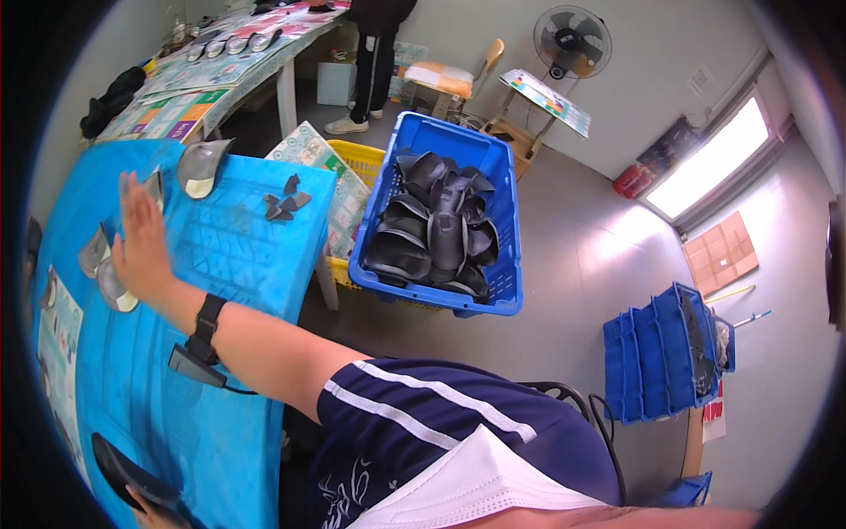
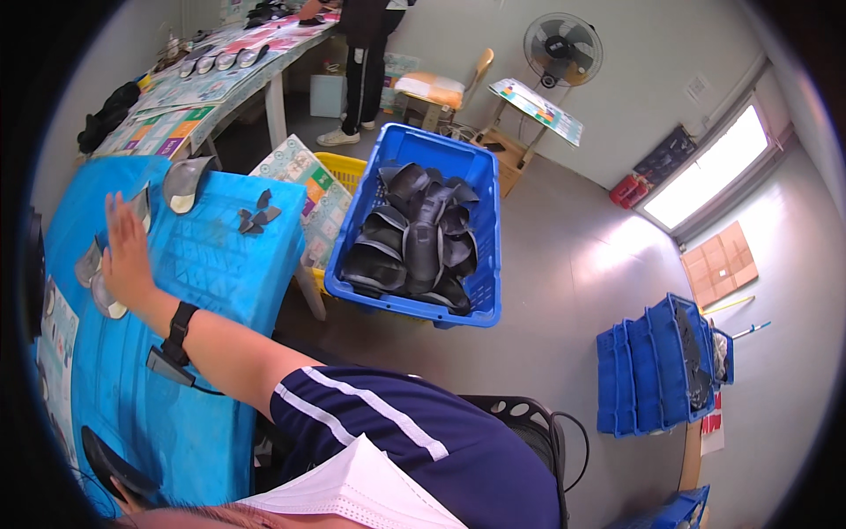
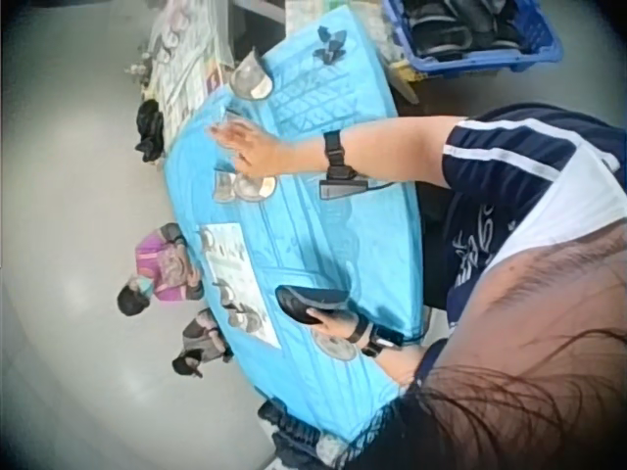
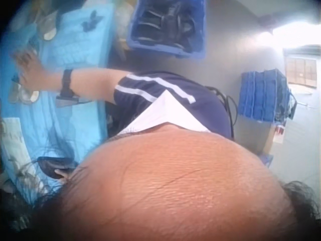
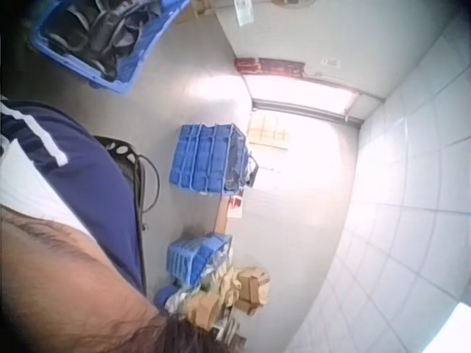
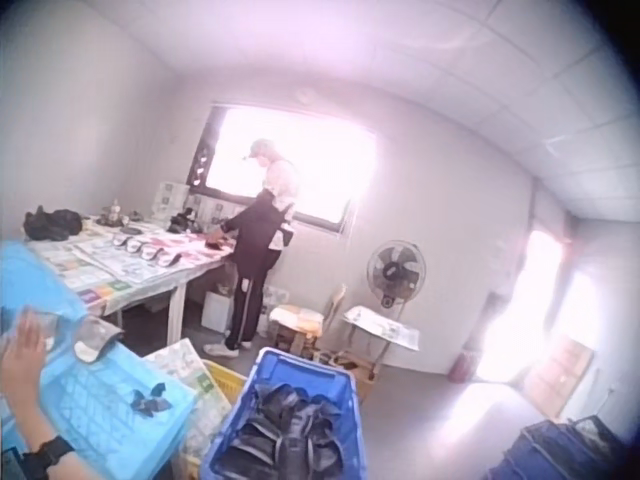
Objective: Inspecting and demonstrating the flexibility of shoe heel components at a workstation.
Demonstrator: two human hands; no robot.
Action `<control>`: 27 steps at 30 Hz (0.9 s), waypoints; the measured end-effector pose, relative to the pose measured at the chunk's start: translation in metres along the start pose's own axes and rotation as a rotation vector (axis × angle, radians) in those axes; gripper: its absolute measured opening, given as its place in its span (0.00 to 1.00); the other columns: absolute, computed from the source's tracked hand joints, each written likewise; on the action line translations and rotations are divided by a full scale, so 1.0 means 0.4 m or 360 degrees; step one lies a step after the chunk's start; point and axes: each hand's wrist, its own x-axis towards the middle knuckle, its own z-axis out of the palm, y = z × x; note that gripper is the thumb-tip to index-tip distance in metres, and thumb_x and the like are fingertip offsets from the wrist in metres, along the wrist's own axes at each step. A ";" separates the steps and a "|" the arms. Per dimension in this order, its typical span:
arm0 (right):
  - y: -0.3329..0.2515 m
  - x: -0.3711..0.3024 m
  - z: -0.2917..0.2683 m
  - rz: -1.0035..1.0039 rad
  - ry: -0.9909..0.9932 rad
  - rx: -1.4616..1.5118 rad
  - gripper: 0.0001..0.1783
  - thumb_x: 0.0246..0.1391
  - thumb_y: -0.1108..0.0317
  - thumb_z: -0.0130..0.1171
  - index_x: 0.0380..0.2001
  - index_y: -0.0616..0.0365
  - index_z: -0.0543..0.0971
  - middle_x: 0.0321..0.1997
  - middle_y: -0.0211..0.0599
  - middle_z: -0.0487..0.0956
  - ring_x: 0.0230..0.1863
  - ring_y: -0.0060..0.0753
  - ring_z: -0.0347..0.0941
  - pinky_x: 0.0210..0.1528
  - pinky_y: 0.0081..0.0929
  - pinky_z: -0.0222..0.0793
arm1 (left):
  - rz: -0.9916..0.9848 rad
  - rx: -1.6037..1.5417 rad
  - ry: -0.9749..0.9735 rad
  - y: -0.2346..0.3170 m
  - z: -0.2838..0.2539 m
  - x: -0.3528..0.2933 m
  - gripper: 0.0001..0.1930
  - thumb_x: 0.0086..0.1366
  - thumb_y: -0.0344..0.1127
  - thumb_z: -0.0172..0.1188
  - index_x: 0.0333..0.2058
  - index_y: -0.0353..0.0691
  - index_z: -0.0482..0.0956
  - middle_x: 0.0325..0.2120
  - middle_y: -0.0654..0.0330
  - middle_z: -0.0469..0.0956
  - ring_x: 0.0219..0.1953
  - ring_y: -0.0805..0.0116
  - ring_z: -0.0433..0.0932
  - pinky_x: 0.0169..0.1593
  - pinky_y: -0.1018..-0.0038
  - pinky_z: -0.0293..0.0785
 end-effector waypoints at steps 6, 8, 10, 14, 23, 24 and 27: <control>-0.003 -0.040 0.029 -0.0022 -0.0209 -0.0035 0.43 0.39 0.82 0.43 0.62 0.54 0.45 0.65 0.48 0.45 0.62 0.57 0.45 0.63 0.46 0.42 | -0.0083 -0.0025 0.0048 0.243 -0.084 -0.017 0.26 0.63 0.45 0.48 0.54 0.34 0.61 0.49 0.45 0.66 0.48 0.56 0.67 0.52 0.70 0.61; -0.015 -0.039 0.029 -0.0023 -0.0232 -0.0030 0.43 0.39 0.82 0.42 0.62 0.54 0.45 0.65 0.48 0.45 0.62 0.57 0.45 0.63 0.46 0.42 | -0.0063 0.0014 0.0056 0.256 -0.091 -0.019 0.26 0.62 0.45 0.49 0.54 0.35 0.61 0.49 0.45 0.66 0.48 0.55 0.68 0.51 0.69 0.61; -0.028 -0.040 0.024 -0.0029 -0.0237 0.0035 0.42 0.39 0.82 0.41 0.62 0.55 0.46 0.65 0.48 0.46 0.61 0.57 0.46 0.62 0.47 0.42 | -0.0040 0.0040 0.0054 0.262 -0.090 -0.025 0.27 0.62 0.45 0.49 0.55 0.35 0.61 0.49 0.45 0.66 0.47 0.55 0.68 0.51 0.69 0.61; -0.010 -0.043 0.042 -0.0105 -0.0189 0.0004 0.41 0.40 0.81 0.41 0.62 0.56 0.48 0.65 0.49 0.46 0.60 0.57 0.48 0.62 0.48 0.44 | 0.0013 0.0048 0.0057 0.281 -0.077 -0.017 0.27 0.61 0.46 0.51 0.55 0.37 0.61 0.49 0.45 0.66 0.46 0.54 0.68 0.50 0.67 0.62; -0.015 -0.053 0.042 -0.0090 -0.0294 0.0030 0.40 0.40 0.81 0.42 0.62 0.58 0.47 0.64 0.53 0.48 0.57 0.60 0.50 0.60 0.48 0.47 | 0.0079 0.0103 0.0067 0.283 -0.070 -0.019 0.29 0.59 0.47 0.53 0.56 0.40 0.61 0.48 0.45 0.67 0.44 0.51 0.69 0.47 0.64 0.63; -0.015 -0.053 0.043 -0.0082 -0.0323 0.0030 0.41 0.40 0.81 0.42 0.62 0.58 0.47 0.64 0.53 0.47 0.57 0.60 0.50 0.59 0.48 0.47 | 0.0091 0.0106 0.0071 0.284 -0.070 -0.019 0.29 0.58 0.48 0.54 0.56 0.41 0.61 0.48 0.44 0.67 0.44 0.51 0.69 0.47 0.64 0.63; -0.014 -0.057 0.046 -0.0074 -0.0370 0.0024 0.41 0.41 0.81 0.42 0.62 0.57 0.46 0.64 0.53 0.47 0.57 0.60 0.50 0.59 0.49 0.47 | 0.0116 0.0127 0.0079 0.288 -0.069 -0.022 0.30 0.58 0.48 0.55 0.56 0.42 0.61 0.47 0.44 0.67 0.43 0.50 0.69 0.46 0.63 0.63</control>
